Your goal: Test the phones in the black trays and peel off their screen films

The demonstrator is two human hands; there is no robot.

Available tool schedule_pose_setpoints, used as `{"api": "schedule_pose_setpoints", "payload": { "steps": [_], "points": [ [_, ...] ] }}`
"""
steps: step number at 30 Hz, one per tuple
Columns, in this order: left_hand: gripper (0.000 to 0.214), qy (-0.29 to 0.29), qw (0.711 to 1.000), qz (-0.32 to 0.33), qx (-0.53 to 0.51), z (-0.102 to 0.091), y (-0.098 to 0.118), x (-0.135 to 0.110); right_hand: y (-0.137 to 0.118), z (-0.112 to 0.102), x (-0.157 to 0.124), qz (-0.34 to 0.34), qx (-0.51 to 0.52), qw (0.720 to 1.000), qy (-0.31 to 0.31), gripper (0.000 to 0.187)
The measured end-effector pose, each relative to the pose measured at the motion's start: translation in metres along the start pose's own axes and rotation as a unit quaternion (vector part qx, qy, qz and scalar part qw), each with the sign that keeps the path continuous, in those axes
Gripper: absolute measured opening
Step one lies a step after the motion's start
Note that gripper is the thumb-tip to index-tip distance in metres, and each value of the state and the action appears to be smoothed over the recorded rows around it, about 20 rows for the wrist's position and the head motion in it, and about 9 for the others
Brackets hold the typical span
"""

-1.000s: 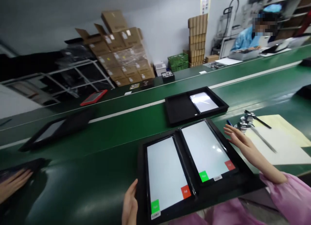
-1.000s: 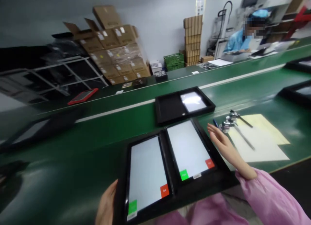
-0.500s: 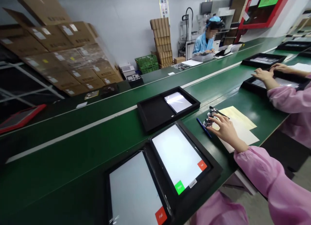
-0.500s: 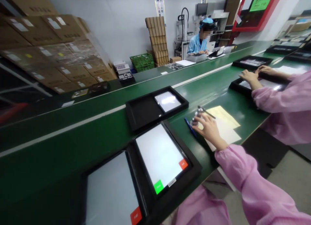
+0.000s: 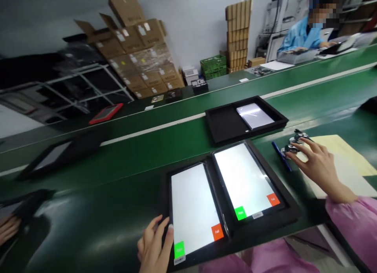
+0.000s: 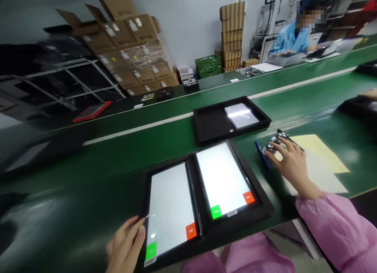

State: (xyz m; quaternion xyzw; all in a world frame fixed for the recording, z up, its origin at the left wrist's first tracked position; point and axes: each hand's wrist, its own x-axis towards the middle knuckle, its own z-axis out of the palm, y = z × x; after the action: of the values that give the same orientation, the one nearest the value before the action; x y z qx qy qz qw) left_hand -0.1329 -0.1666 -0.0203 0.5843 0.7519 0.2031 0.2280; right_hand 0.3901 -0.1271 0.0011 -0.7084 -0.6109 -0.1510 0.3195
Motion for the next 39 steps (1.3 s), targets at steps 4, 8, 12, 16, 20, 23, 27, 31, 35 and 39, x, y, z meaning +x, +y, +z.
{"api": "schedule_pose_setpoints", "payload": {
  "steps": [4, 8, 12, 16, 20, 23, 27, 31, 35, 39],
  "points": [
    [0.049, -0.061, 0.993, -0.069, -0.080, -0.014, 0.019, 0.025, -0.042, 0.006, 0.001, -0.009, 0.183, 0.980, -0.077, 0.044],
    [0.062, -0.081, 0.975, -0.065, -0.194, -0.026, 0.038, 0.026, -0.077, 0.026, 0.008, -0.029, 0.259, 0.955, -0.141, 0.045],
    [0.062, -0.146, 0.866, -0.201, -0.435, -0.022, 0.083, 0.019, -0.090, 0.053, 0.039, -0.033, 0.264, 0.947, -0.179, 0.040],
    [0.062, -0.203, 0.719, -0.358, -0.560, -0.013, 0.115, 0.025, -0.099, 0.080, 0.078, -0.032, 0.256, 0.942, -0.216, 0.037],
    [0.056, -0.179, 0.710, -0.374, -0.568, -0.007, 0.109, 0.030, -0.107, 0.095, 0.097, -0.011, 0.261, 0.931, -0.256, 0.042],
    [0.052, -0.169, 0.713, -0.341, -0.589, -0.010, 0.102, 0.035, -0.106, 0.094, 0.096, -0.001, 0.271, 0.923, -0.272, 0.053],
    [0.044, -0.109, 0.741, -0.311, -0.585, -0.022, 0.109, 0.048, -0.100, 0.084, 0.088, -0.004, 0.283, 0.917, -0.282, 0.062],
    [0.037, -0.092, 0.778, -0.311, -0.538, -0.026, 0.110, 0.054, -0.093, 0.075, 0.085, -0.012, 0.283, 0.918, -0.276, 0.055],
    [0.033, -0.125, 0.792, -0.324, -0.502, -0.024, 0.088, 0.048, -0.090, 0.072, 0.086, -0.036, 0.277, 0.922, -0.269, 0.037],
    [0.039, -0.138, 0.874, -0.253, -0.391, -0.040, 0.070, 0.049, -0.093, 0.067, 0.095, -0.071, 0.263, 0.928, -0.254, 0.021]
  ]
}}
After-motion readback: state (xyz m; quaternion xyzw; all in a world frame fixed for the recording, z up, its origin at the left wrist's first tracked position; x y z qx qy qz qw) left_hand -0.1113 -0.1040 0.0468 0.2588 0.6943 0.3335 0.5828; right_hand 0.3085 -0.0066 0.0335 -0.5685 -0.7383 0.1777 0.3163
